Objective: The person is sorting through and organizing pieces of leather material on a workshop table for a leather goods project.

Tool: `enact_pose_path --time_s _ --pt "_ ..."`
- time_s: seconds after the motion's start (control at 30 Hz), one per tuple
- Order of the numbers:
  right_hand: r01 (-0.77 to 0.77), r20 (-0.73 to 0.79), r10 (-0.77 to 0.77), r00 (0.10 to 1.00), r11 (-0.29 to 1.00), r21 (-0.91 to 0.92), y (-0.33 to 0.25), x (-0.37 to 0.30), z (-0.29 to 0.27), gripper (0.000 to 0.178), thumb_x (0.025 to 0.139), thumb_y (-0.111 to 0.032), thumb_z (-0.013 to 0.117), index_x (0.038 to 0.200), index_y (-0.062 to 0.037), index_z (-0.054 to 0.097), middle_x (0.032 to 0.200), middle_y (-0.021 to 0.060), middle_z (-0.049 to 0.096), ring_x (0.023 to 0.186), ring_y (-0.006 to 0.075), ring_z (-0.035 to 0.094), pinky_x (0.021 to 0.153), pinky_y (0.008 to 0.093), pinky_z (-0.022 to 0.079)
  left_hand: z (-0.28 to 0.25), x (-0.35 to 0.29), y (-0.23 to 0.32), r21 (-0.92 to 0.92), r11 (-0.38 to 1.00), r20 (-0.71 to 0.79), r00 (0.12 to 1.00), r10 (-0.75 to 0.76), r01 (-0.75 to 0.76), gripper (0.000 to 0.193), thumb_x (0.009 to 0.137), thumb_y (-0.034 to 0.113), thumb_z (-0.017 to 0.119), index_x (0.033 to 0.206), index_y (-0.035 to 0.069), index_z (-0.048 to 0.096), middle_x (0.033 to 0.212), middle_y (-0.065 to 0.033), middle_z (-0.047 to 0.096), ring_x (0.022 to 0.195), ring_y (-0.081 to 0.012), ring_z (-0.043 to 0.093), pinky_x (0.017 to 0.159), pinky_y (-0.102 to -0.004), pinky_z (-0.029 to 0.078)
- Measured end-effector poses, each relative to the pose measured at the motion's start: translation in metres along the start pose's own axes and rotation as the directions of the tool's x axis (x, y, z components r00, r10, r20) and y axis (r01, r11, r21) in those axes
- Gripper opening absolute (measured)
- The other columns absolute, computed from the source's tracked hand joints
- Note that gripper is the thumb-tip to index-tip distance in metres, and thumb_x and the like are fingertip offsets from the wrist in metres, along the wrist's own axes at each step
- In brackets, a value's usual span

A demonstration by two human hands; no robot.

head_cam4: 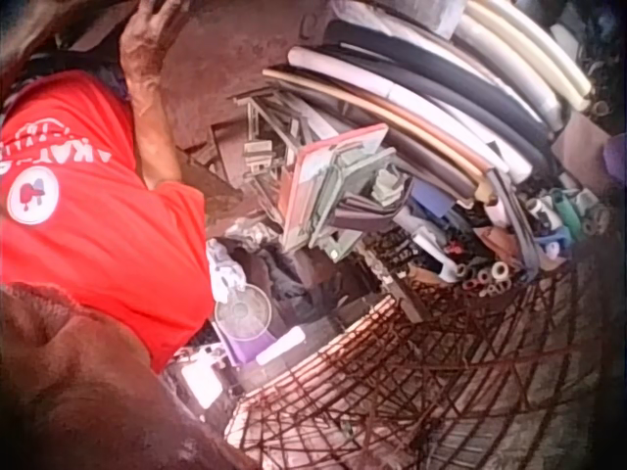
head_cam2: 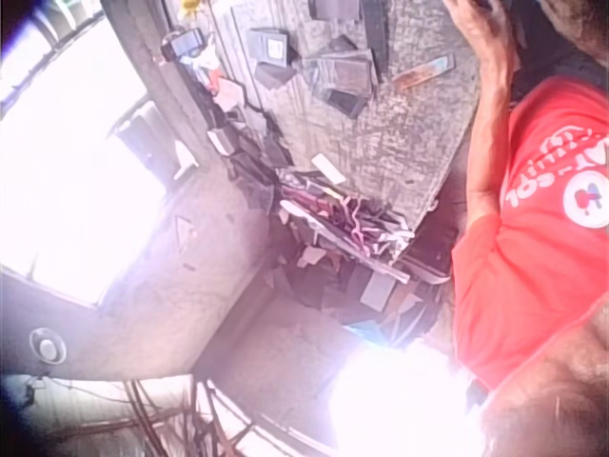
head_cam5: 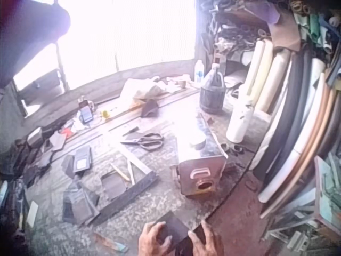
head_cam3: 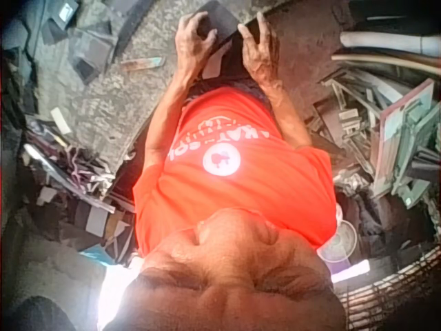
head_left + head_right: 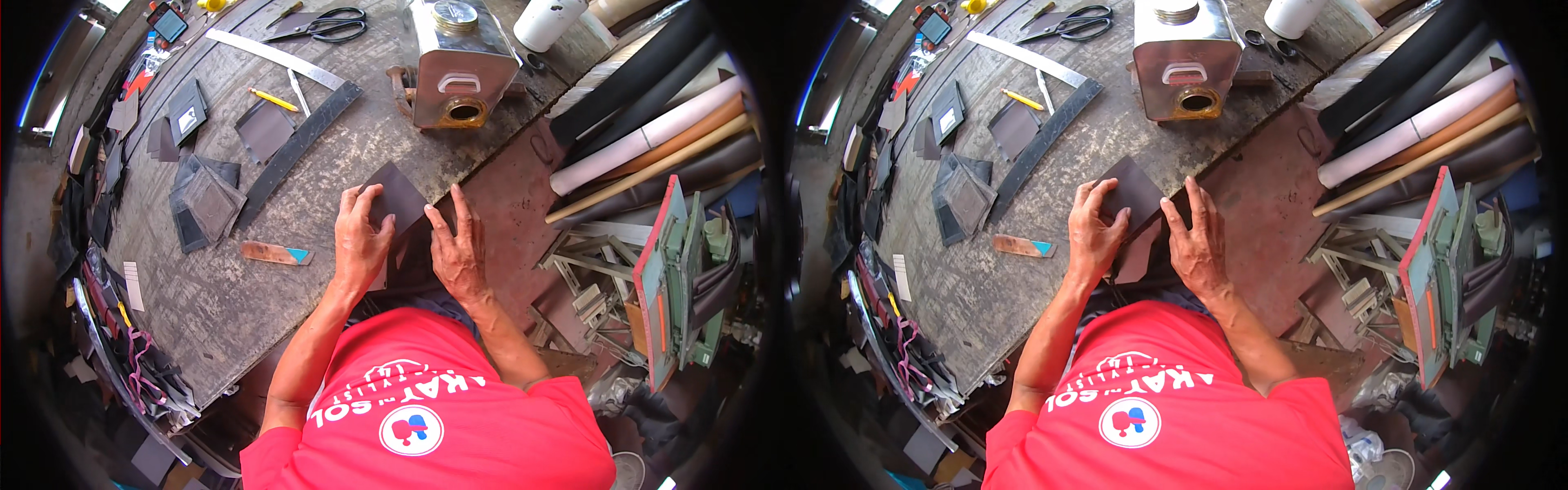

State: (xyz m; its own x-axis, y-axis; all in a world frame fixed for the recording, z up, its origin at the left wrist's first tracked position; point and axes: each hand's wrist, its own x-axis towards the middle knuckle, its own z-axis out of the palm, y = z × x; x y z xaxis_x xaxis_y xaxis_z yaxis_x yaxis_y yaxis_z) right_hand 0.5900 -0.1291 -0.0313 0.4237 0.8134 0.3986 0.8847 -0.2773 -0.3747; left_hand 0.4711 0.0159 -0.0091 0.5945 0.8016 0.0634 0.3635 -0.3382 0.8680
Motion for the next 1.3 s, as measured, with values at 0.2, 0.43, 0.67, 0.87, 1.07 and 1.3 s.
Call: enact_pose_path --time_s 0.2,0.43,0.67,0.87,1.07,1.3 --pt "-0.146 -0.047 0.168 0.985 0.939 0.311 0.001 -0.008 -0.015 0.041 0.091 -0.002 0.063 0.132 -0.0056 0.060 0.149 0.0229 0.046 0.127 0.0380 0.055 0.099 0.0416 0.051 0.004 0.001 -0.005 0.129 0.988 -0.023 0.996 0.085 -0.081 0.047 0.078 -0.002 0.074 0.123 -0.001 0.062 0.116 -0.0117 0.058 0.070 -0.0169 0.061 0.064 -0.0307 0.052" --pt "-0.221 0.097 0.211 0.973 0.715 0.663 -0.011 -0.021 0.006 0.031 0.093 0.002 0.059 0.123 0.0006 0.051 0.145 0.0202 0.054 0.126 0.0357 0.059 0.103 0.0400 0.049 0.004 0.001 0.000 0.162 0.982 0.005 0.996 0.093 -0.093 0.049 0.076 -0.003 0.074 0.123 -0.002 0.060 0.119 -0.0160 0.057 0.080 -0.0242 0.063 0.070 -0.0338 0.053" --pt "-0.168 0.087 0.144 0.986 0.833 0.527 -0.011 -0.012 0.007 0.030 0.091 0.004 0.061 0.120 0.0011 0.055 0.147 0.0197 0.052 0.130 0.0368 0.056 0.105 0.0414 0.048 0.006 -0.001 -0.004 0.253 0.949 -0.038 0.979 0.202 -0.186 0.052 0.075 -0.004 0.074 0.125 -0.003 0.059 0.120 -0.0181 0.056 0.086 -0.0283 0.065 0.072 -0.0363 0.054" --pt "-0.001 0.050 -0.017 0.999 0.937 0.350 -0.013 -0.014 0.008 0.030 0.086 0.005 0.063 0.116 0.0006 0.060 0.145 0.0175 0.054 0.130 0.0375 0.055 0.105 0.0430 0.048 0.000 -0.002 -0.001 0.197 0.980 0.014 1.000 0.027 -0.029 0.053 0.075 -0.002 0.077 0.125 -0.001 0.059 0.117 -0.0154 0.056 0.082 -0.0243 0.064 0.076 -0.0385 0.053" --pt "0.093 0.055 -0.113 0.992 0.955 0.282 -0.023 -0.023 0.010 0.030 0.085 0.004 0.063 0.115 0.0012 0.061 0.142 0.0162 0.058 0.129 0.0360 0.056 0.102 0.0435 0.049 -0.028 0.027 -0.006 0.201 0.977 0.178 0.983 0.037 -0.073 0.039 0.081 0.008 0.076 0.118 0.005 0.066 0.100 -0.0106 0.060 0.075 -0.0219 0.061 0.072 -0.0353 0.052" --pt "0.196 0.106 -0.223 0.969 0.955 0.222 -0.031 -0.029 0.012 0.029 0.084 0.001 0.065 0.112 0.0005 0.060 0.138 0.0174 0.060 0.124 0.0356 0.059 0.098 0.0453 0.049 -0.040 0.090 -0.007 0.005 0.987 0.540 0.831 0.134 -0.163 0.025 0.084 0.014 0.068 0.107 0.004 0.072 0.098 -0.0163 0.069 0.088 -0.0306 0.068 0.079 -0.0408 0.053"
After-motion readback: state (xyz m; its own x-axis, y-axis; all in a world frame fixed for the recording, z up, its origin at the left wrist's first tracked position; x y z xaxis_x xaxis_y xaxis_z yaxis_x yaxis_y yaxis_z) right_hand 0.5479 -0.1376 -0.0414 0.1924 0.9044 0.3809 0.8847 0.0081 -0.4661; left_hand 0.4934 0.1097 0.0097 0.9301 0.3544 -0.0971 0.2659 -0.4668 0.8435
